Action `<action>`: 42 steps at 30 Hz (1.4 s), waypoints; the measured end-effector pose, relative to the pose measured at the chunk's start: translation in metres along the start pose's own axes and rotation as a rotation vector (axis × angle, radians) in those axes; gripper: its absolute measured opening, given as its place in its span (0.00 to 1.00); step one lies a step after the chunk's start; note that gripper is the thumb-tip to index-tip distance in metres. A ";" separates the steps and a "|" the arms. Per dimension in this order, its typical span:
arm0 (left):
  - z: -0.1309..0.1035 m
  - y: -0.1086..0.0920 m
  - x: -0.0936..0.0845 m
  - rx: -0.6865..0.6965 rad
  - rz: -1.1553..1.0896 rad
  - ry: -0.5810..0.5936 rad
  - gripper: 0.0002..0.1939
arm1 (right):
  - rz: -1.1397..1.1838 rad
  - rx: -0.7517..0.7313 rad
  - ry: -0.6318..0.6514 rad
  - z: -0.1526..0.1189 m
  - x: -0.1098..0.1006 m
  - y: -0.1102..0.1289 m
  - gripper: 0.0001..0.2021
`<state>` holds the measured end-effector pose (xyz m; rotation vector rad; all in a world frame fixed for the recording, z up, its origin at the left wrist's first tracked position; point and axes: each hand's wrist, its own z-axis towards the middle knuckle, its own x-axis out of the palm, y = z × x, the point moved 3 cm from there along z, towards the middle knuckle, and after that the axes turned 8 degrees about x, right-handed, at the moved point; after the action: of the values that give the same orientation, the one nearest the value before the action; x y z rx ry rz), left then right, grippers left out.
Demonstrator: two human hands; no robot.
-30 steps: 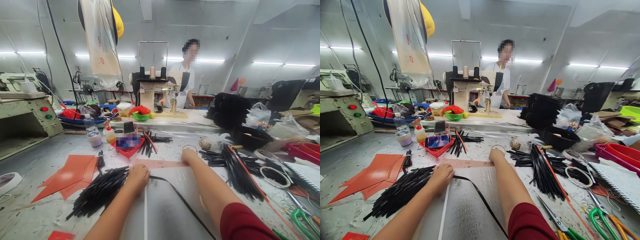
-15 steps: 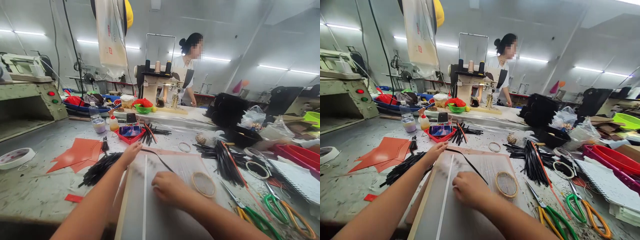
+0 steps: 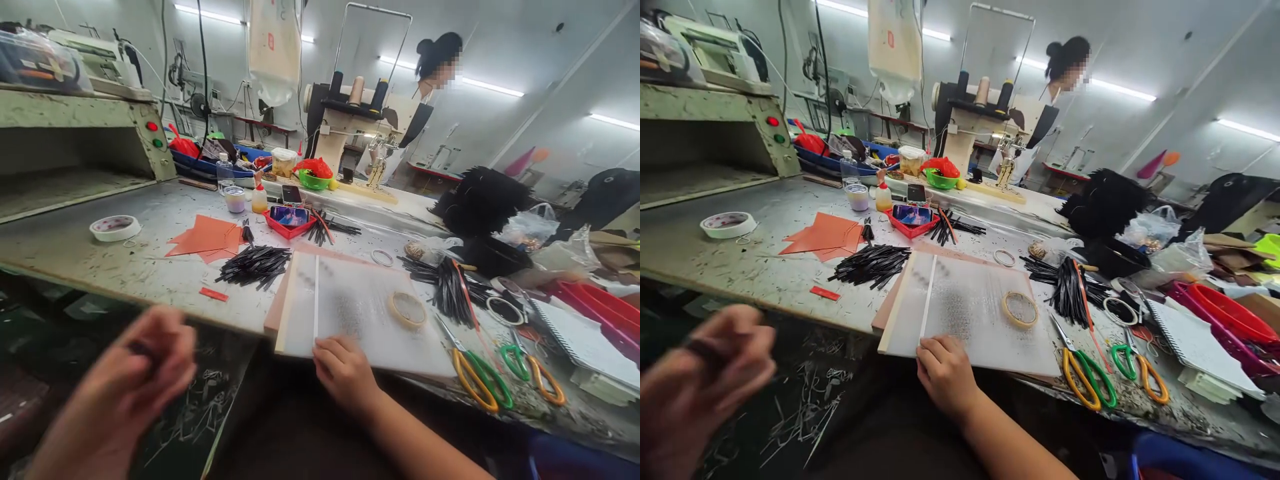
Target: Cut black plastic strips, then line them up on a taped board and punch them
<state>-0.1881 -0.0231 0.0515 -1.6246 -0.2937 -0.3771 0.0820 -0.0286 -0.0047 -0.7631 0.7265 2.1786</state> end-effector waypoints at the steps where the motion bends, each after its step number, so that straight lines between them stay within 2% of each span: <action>1: -0.004 0.023 0.010 -0.096 0.018 0.044 0.21 | -0.010 0.000 -0.007 -0.001 0.001 0.002 0.07; 4: -0.009 0.091 0.045 -0.380 0.104 0.166 0.21 | -0.039 -0.004 -0.029 -0.004 0.003 0.005 0.08; 5: -0.008 0.110 0.053 -0.415 0.121 0.174 0.21 | -0.045 -0.005 -0.033 -0.006 0.003 0.006 0.08; 7: -0.003 0.137 0.064 -0.441 0.134 0.169 0.22 | -0.055 -0.001 -0.037 -0.007 0.003 0.006 0.08; 10: 0.009 0.158 0.069 -0.396 0.126 0.132 0.24 | -0.064 0.010 -0.034 -0.009 0.004 0.005 0.07; 15: 0.026 0.165 0.077 -0.253 0.090 0.090 0.22 | -0.082 0.023 -0.019 -0.010 0.004 0.006 0.07; 19: 0.027 0.167 0.082 -0.192 0.058 0.095 0.21 | -0.098 0.024 -0.015 -0.010 0.005 0.007 0.07; 31: 0.023 0.166 0.084 -0.199 0.035 0.094 0.19 | -0.141 0.010 -0.103 -0.013 0.013 0.005 0.08; 42: 0.021 0.162 0.084 -0.166 0.020 0.095 0.17 | -0.112 0.004 -0.082 -0.012 0.007 0.005 0.07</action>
<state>-0.0438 -0.0192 -0.0627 -1.7650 -0.1783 -0.4721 0.0773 -0.0368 -0.0162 -0.6912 0.6310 2.0935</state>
